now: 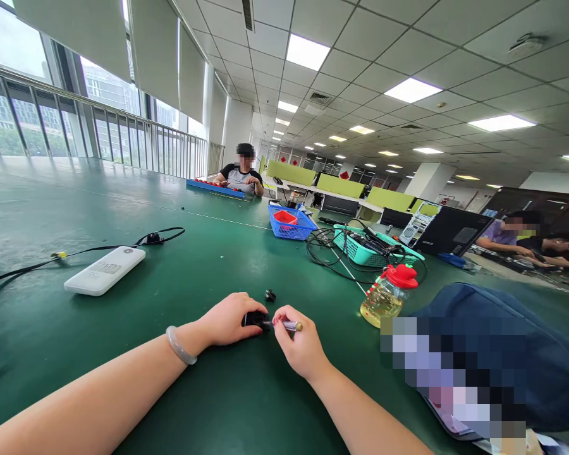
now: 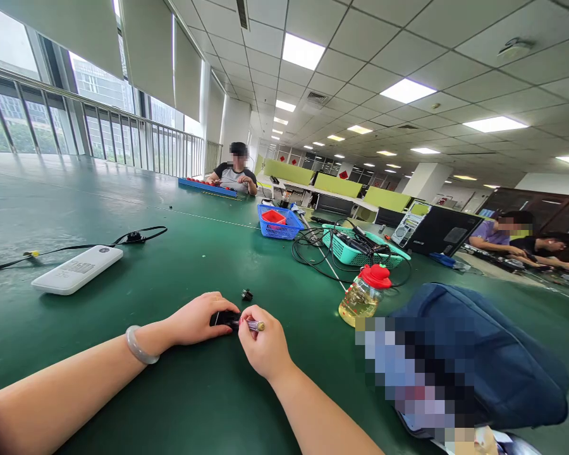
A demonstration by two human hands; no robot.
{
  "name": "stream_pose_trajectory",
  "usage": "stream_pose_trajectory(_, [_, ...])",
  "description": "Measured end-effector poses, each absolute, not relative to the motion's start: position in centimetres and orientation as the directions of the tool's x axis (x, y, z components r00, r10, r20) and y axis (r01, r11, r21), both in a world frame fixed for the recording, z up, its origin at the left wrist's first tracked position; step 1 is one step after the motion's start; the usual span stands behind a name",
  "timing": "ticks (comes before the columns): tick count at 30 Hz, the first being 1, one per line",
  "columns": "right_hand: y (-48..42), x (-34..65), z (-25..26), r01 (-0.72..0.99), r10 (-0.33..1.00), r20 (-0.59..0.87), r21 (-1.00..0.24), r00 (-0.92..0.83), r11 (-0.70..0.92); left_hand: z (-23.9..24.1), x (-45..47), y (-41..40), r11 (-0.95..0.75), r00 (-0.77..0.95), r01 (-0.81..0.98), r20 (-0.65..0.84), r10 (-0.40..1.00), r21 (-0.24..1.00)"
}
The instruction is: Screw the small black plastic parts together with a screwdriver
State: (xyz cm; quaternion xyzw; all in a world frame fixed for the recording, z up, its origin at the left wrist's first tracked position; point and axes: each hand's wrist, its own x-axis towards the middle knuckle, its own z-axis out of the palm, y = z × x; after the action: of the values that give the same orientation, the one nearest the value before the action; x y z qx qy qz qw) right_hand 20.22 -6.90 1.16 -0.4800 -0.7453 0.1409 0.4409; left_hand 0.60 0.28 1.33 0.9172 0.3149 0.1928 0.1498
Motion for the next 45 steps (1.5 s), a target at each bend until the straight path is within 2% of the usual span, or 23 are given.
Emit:
stream_pose_trajectory(4, [-7.0, 20.6, 1.2, 0.530, 0.776, 0.623, -0.626, -0.102, 0.572, 1.2, 0.5, 0.3, -0.778, 0.718, 0.494, 0.322, 0.617, 0.388])
stream_pose_trajectory(7, [-7.0, 21.1, 1.3, 0.462, 0.734, 0.679, -0.655, 0.014, 0.597, 1.3, 0.4, 0.3, -0.774, 0.685, 0.491, 0.372, 0.626, 0.400])
stream_pose_trajectory(13, [-5.6, 22.0, 0.9, 0.461, 0.804, 0.566, -0.771, 0.182, 0.438, 0.8, 0.6, 0.7, -0.731, 0.556, 0.551, 0.477, 0.681, 0.402])
stream_pose_trajectory(17, [-4.4, 22.4, 0.2, 0.501, 0.830, 0.514, -0.788, 0.214, 0.359, -0.1, 0.6, 1.1, -0.584, 0.449, 0.729, 0.396, 0.801, 0.357])
stream_pose_trajectory(20, [-4.0, 22.6, -0.2, 0.516, 0.848, 0.486, -0.793, 0.212, 0.325, -0.4, 0.5, 1.1, -0.506, 0.419, 0.809, 0.310, 0.853, 0.299])
stream_pose_trajectory(24, [-3.7, 22.6, -0.4, 0.532, 0.875, 0.446, -0.795, 0.187, 0.292, -0.4, 0.5, 0.9, -0.536, 0.479, 0.813, 0.260, 0.838, 0.228])
stream_pose_trajectory(26, [-3.7, 22.6, -0.5, 0.540, 0.885, 0.429, -0.795, 0.180, 0.276, -0.3, 0.6, 0.7, -0.571, 0.514, 0.784, 0.261, 0.817, 0.244])
stream_pose_trajectory(32, [-3.7, 22.4, -0.6, 0.545, 0.900, 0.412, -0.792, 0.143, 0.276, 0.4, 0.7, 0.1, -0.663, 0.619, 0.635, 0.253, 0.744, 0.395])
stream_pose_trajectory(37, [-3.9, 22.2, -0.4, 0.538, 0.908, 0.403, -0.794, 0.116, 0.284, 0.6, 0.7, -0.2, -0.754, 0.740, 0.551, 0.209, 0.639, 0.358])
stream_pose_trajectory(41, [-3.9, 22.1, -0.4, 0.519, 0.919, 0.381, -0.809, 0.105, 0.276, 0.2, 0.8, 0.1, -0.723, 0.691, 0.602, 0.233, 0.684, 0.339])
stream_pose_trajectory(45, [-4.1, 22.0, -0.2, 0.501, 0.920, 0.383, -0.815, 0.085, 0.292, 0.0, 0.7, 0.7, -0.584, 0.525, 0.742, 0.255, 0.812, 0.329])
